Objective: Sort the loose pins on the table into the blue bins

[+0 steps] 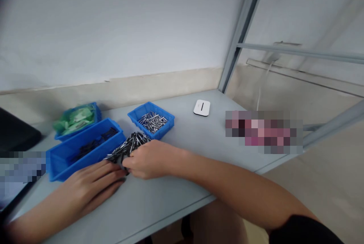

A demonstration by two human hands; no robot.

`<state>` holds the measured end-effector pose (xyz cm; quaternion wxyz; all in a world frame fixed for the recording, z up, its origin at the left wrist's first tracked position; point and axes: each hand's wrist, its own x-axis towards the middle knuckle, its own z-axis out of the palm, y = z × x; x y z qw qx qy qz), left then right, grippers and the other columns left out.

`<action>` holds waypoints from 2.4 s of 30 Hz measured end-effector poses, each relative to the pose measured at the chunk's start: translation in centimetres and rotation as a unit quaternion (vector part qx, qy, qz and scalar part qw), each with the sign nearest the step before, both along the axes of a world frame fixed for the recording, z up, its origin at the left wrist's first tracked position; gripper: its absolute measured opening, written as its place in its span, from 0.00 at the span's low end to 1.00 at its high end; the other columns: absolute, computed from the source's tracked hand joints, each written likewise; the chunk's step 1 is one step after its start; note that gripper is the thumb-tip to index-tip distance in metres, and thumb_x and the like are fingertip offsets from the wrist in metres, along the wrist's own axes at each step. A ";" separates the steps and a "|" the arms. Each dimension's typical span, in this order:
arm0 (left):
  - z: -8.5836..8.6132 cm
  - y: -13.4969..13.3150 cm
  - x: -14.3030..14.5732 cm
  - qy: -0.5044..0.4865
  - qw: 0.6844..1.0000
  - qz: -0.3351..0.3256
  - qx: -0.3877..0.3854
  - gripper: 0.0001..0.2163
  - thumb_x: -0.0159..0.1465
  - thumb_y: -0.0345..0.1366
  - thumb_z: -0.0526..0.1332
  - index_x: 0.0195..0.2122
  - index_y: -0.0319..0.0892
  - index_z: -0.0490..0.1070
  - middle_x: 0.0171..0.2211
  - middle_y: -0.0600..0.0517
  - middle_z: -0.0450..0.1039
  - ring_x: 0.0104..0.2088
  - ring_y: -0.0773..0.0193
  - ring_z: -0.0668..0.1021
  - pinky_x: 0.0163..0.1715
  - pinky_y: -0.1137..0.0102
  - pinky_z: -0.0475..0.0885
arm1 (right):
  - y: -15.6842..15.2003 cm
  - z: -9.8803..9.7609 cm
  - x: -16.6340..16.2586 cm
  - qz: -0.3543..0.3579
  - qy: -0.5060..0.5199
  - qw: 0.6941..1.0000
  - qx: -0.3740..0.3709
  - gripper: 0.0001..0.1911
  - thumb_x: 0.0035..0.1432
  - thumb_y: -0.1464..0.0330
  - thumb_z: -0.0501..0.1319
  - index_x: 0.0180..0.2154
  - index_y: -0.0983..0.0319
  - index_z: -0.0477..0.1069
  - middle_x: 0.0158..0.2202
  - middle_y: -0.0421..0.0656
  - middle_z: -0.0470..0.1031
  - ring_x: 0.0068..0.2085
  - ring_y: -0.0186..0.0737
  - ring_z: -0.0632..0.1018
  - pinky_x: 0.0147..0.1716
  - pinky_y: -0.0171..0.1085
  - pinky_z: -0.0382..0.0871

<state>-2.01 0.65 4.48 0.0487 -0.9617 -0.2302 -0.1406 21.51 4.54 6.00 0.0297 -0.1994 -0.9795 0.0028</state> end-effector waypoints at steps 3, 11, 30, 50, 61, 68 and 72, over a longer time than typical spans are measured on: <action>-0.2 -0.2 0.2 0.000 1.000 0.014 -0.009 0.11 0.75 0.37 0.52 0.43 0.42 0.74 0.34 0.50 0.77 0.33 0.58 0.79 0.32 0.63 0.76 | 0.1 -0.3 0.0 0.000 0.007 1.000 0.003 0.08 0.70 0.69 0.53 0.43 0.63 0.70 0.39 0.44 0.80 0.38 0.39 0.80 0.29 0.36 0.61; -0.9 -0.2 0.4 -0.022 0.999 0.036 0.012 0.11 0.75 0.33 0.50 0.39 0.42 0.71 0.32 0.51 0.76 0.31 0.59 0.79 0.31 0.65 0.75 | 0.0 0.0 0.0 -0.004 0.005 1.000 -0.006 0.10 0.71 0.67 0.52 0.43 0.63 0.70 0.41 0.43 0.80 0.41 0.41 0.81 0.29 0.38 0.61; 0.4 -0.4 -0.6 -0.110 0.971 0.059 -0.203 0.06 0.73 0.34 0.54 0.46 0.48 0.69 0.40 0.52 0.76 0.39 0.64 0.80 0.39 0.73 0.76 | 0.2 0.6 0.0 0.008 -0.007 1.000 0.009 0.09 0.70 0.74 0.52 0.40 0.62 0.70 0.37 0.41 0.79 0.36 0.37 0.79 0.29 0.36 0.61; 0.2 0.0 -0.3 -0.173 0.973 0.073 -0.137 0.05 0.72 0.35 0.58 0.46 0.51 0.71 0.38 0.54 0.79 0.36 0.65 0.82 0.36 0.74 0.78 | -0.2 0.7 -0.3 0.004 -0.004 1.000 0.011 0.13 0.73 0.67 0.48 0.41 0.63 0.70 0.38 0.43 0.81 0.39 0.41 0.81 0.31 0.38 0.67; 0.1 -0.4 0.0 -0.194 0.967 0.079 -0.141 0.04 0.71 0.36 0.59 0.45 0.49 0.72 0.38 0.53 0.80 0.36 0.64 0.83 0.37 0.74 0.79 | -0.3 0.0 -0.6 0.017 0.018 1.000 0.002 0.14 0.73 0.65 0.49 0.41 0.63 0.71 0.38 0.42 0.81 0.37 0.39 0.81 0.31 0.37 0.66; 2.6 -0.3 -1.6 -0.218 0.949 0.193 -0.122 0.05 0.68 0.40 0.58 0.39 0.49 0.72 0.36 0.55 0.82 0.33 0.63 0.83 0.34 0.72 0.78 | -0.1 -0.5 -0.2 0.036 0.040 0.998 0.020 0.14 0.72 0.64 0.51 0.38 0.62 0.72 0.34 0.40 0.80 0.35 0.37 0.78 0.28 0.37 0.60; 5.9 1.8 -4.8 -0.169 0.920 0.343 -0.079 0.12 0.69 0.45 0.56 0.37 0.42 0.72 0.32 0.55 0.80 0.32 0.63 0.81 0.27 0.75 0.73 | -0.2 -1.4 0.2 0.054 0.059 0.995 0.051 0.14 0.72 0.69 0.51 0.34 0.62 0.70 0.29 0.40 0.76 0.32 0.36 0.75 0.30 0.38 0.58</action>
